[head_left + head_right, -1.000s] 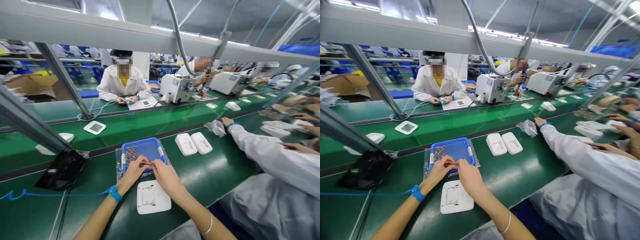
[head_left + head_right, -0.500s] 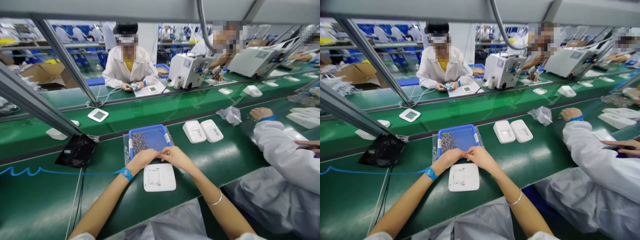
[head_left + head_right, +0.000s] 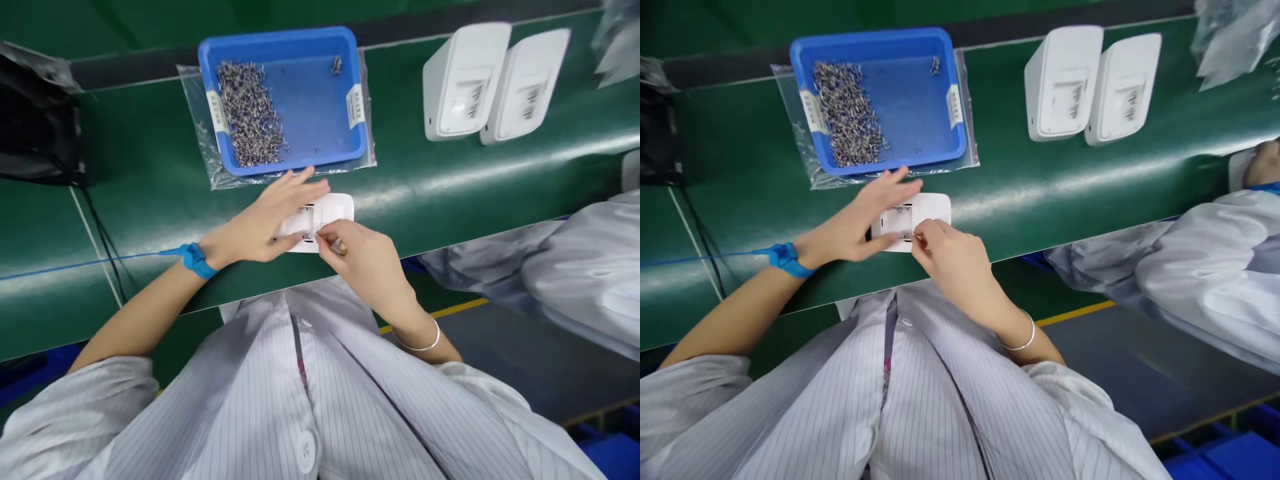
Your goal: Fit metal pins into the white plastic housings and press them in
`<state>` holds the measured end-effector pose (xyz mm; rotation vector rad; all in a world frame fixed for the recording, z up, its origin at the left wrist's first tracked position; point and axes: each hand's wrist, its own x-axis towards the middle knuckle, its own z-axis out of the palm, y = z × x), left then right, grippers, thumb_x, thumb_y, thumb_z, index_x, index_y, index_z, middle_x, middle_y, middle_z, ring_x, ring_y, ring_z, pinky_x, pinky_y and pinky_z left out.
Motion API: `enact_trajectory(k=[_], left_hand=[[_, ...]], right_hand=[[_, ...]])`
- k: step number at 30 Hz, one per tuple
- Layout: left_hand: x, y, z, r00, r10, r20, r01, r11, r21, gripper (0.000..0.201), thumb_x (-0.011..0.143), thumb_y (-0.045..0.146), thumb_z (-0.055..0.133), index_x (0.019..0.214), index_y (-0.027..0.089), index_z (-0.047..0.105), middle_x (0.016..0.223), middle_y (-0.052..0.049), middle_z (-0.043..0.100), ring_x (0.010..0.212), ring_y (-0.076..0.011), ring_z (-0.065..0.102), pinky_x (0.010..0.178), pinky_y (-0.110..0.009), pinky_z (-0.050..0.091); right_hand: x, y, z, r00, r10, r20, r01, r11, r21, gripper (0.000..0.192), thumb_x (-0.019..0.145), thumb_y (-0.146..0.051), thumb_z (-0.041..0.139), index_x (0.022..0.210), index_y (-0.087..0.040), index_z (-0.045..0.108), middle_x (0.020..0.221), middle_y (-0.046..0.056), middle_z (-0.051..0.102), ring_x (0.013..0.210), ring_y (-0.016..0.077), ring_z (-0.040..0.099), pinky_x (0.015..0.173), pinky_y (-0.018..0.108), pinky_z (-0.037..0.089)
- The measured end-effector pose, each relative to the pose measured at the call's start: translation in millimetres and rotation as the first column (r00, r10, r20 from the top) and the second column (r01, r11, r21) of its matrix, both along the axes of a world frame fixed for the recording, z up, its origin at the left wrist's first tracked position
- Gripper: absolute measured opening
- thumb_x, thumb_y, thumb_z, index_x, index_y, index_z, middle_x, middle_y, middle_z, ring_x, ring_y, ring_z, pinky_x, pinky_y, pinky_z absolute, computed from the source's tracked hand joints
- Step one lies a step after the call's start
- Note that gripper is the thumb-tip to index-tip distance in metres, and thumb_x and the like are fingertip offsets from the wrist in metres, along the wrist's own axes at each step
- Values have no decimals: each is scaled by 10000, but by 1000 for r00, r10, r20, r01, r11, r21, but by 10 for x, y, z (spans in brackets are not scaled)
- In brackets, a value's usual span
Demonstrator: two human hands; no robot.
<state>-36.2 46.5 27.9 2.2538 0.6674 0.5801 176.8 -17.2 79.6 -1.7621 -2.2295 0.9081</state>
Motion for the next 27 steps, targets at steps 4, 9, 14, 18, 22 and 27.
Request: enact_trajectory(k=[4, 9, 14, 18, 22, 27], left_hand=[[-8, -169, -107, 998, -32, -46, 25, 990, -142, 804, 962, 538, 554, 1608, 292, 144, 1667, -85, 228, 1555, -334, 171, 1272, -584, 168], [83, -214, -140, 998, -10, -60, -7, 963, -270, 801, 940, 561, 599, 1592, 300, 213, 1638, -53, 315, 1516, -299, 309, 1252, -505, 311], [152, -276, -221, 996, 84, -34, -89, 977, -194, 833, 890, 583, 659, 1566, 288, 272, 1620, -53, 351, 1538, -334, 232, 1291, -592, 145], [171, -269, -242, 995, 98, -16, -99, 973, -210, 770, 881, 549, 676, 1524, 270, 358, 1594, -60, 392, 1528, -347, 256, 1281, -623, 135], [185, -241, -223, 992, 123, -24, -125, 950, -287, 748, 841, 574, 710, 1475, 289, 436, 1571, -38, 429, 1519, -361, 277, 1271, -646, 124], [200, -238, -218, 992, 115, -43, -123, 939, -321, 796, 812, 604, 724, 1489, 313, 421, 1575, -5, 424, 1523, -368, 261, 1269, -651, 110]], right_hand=[[-93, 19, -95, 971, 77, 226, -96, 992, 77, 244, 1003, -323, 457, 978, -180, 653, 893, 24, 711, 666, 125, 616, 540, 283, 223], [-157, 69, -200, 936, 99, 336, -141, 985, 103, 258, 1003, -318, 444, 915, -164, 631, 872, 24, 690, 593, 103, 539, 533, 292, 177], [-133, -21, -293, 937, 66, 344, -155, 959, 239, 285, 1012, -342, 444, 912, -166, 644, 818, 3, 680, 625, 97, 555, 523, 281, 192], [-120, -71, -342, 941, 48, 334, -179, 910, 374, 310, 1029, -339, 448, 877, -175, 661, 722, -20, 658, 628, 78, 564, 532, 268, 221], [-107, -67, -340, 939, 34, 342, -171, 909, 380, 342, 1038, -355, 432, 848, -175, 653, 689, -27, 650, 598, 72, 539, 531, 270, 199], [-134, -47, -353, 921, 54, 385, -190, 927, 325, 363, 1047, -365, 400, 858, -168, 637, 710, -21, 647, 600, 76, 542, 533, 284, 188]])
